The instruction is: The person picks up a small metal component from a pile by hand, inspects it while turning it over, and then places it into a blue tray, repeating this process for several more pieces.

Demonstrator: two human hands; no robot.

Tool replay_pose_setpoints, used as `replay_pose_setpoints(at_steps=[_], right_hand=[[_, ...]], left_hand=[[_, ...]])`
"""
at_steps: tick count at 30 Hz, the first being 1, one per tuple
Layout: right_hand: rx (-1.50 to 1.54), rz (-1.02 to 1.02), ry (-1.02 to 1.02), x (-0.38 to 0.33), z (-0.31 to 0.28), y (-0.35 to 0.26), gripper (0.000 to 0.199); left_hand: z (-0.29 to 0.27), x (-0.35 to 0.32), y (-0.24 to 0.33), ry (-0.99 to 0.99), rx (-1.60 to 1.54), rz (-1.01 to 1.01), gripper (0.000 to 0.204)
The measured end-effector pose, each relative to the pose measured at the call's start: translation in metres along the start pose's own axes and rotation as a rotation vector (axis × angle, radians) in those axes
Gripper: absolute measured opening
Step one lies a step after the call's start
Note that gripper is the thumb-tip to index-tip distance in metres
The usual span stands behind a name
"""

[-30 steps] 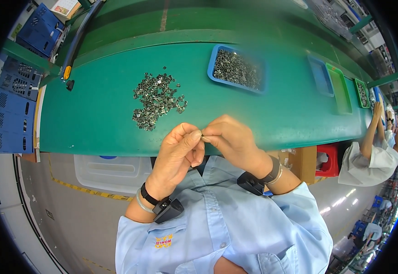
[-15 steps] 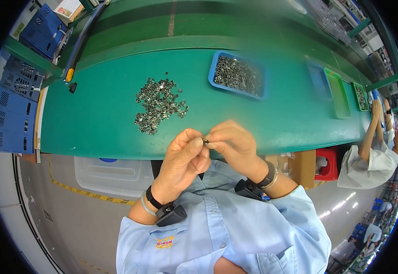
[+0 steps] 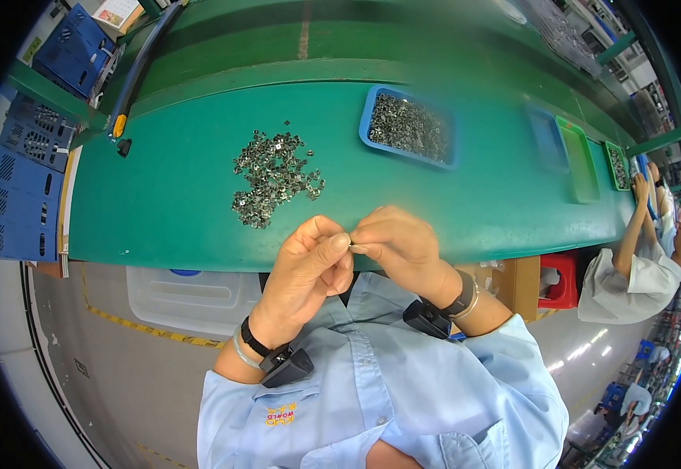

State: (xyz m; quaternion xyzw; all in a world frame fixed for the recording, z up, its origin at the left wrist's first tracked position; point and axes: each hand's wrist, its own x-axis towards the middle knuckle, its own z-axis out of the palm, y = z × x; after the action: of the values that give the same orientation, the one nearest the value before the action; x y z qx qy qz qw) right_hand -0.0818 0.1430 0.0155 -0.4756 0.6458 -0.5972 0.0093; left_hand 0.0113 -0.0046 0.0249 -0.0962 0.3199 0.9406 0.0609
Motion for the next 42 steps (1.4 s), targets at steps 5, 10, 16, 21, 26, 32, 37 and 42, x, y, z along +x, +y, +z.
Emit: replay_pose_setpoints(at_steps=[5, 10, 16, 21, 26, 32, 37, 42], right_hand=[[-0.051, -0.026, 0.015, -0.002, 0.001, 0.006, 0.016], [-0.074, -0.048, 0.022, -0.004, -0.001, 0.009, 0.017], [-0.168, -0.106, 0.003, -0.002, -0.005, 0.01, 0.018], [-0.211, -0.152, 0.007, -0.002, -0.004, 0.011, 0.022], [-0.213, -0.158, 0.012, -0.003, -0.003, 0.013, 0.024], [-0.207, -0.138, -0.003, -0.005, -0.002, 0.014, 0.025], [-0.205, -0.142, -0.004, -0.005, -0.002, 0.014, 0.025], [-0.203, -0.149, -0.01, -0.004, -0.003, 0.013, 0.024]], left_hand=[[0.001, 0.0, 0.001, 0.026, 0.079, 0.004, 0.013], [0.004, -0.001, 0.003, 0.052, 0.069, -0.01, 0.013], [0.002, 0.0, 0.004, 0.058, 0.09, -0.029, 0.012], [0.003, 0.001, 0.003, 0.102, 0.127, -0.038, 0.011], [0.001, 0.002, 0.002, 0.094, 0.122, -0.036, 0.011], [0.0, 0.001, 0.001, 0.105, 0.123, -0.03, 0.01], [0.0, -0.001, 0.001, 0.097, 0.093, -0.038, 0.011], [-0.002, -0.001, 0.0, 0.082, 0.089, -0.036, 0.012]])
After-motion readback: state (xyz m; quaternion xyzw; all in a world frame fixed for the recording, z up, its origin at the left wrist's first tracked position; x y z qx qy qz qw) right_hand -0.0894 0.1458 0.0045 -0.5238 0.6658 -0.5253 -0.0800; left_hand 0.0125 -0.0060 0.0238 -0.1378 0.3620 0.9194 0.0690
